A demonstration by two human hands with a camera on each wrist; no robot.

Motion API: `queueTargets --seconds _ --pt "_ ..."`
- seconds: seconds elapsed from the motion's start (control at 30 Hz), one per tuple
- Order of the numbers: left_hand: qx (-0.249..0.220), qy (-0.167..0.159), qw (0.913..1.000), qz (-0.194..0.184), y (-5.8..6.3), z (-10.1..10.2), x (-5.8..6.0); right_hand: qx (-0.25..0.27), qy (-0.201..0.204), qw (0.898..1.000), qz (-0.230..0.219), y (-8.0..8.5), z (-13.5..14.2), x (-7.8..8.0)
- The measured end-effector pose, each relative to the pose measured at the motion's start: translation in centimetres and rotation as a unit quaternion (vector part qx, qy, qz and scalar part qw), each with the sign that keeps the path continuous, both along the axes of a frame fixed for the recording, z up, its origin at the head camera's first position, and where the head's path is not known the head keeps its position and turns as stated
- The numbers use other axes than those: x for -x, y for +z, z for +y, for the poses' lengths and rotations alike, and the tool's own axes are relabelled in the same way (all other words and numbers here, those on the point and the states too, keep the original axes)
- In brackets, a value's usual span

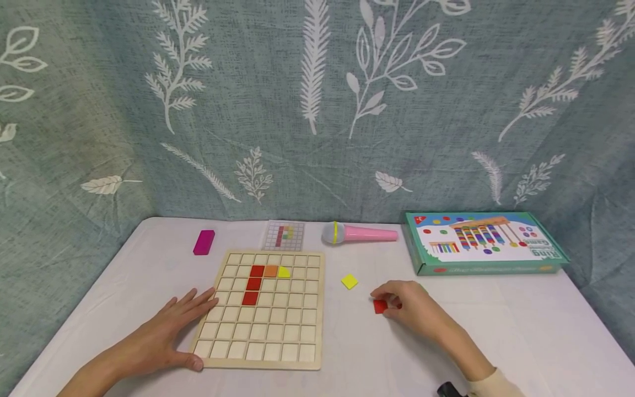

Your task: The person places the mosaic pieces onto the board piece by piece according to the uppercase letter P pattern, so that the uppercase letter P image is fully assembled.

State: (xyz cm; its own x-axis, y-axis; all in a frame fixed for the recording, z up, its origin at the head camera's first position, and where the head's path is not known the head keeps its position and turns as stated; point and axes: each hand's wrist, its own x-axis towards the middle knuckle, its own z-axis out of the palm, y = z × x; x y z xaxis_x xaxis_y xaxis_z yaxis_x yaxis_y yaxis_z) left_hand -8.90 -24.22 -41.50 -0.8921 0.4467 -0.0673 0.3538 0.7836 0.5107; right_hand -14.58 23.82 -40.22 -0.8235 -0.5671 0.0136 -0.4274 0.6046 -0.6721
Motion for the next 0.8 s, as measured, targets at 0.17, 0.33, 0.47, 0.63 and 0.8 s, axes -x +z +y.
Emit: queueTargets --seconds 0.17,0.33,0.47,0.63,0.8 --pt "0.005 0.003 1.0 0.001 -0.1 0.0 0.0 0.005 -0.001 1.0 0.003 -0.1 -0.4 0.0" --pt "0.008 0.004 1.0 -0.003 -0.2 0.1 0.0 -0.002 0.002 1.0 0.006 0.2 -1.0 -0.1" --pt "0.009 0.005 0.9999 -0.004 -0.2 0.1 0.0 -0.025 -0.001 0.999 0.036 0.2 -1.5 -0.1" --pt "0.004 0.001 1.0 0.004 -0.2 0.0 0.0 -0.042 -0.014 0.997 0.055 0.2 -1.9 0.0" --pt "0.006 0.002 1.0 0.008 -0.3 0.0 0.0 -0.032 0.002 0.998 0.049 0.5 -2.5 0.1"
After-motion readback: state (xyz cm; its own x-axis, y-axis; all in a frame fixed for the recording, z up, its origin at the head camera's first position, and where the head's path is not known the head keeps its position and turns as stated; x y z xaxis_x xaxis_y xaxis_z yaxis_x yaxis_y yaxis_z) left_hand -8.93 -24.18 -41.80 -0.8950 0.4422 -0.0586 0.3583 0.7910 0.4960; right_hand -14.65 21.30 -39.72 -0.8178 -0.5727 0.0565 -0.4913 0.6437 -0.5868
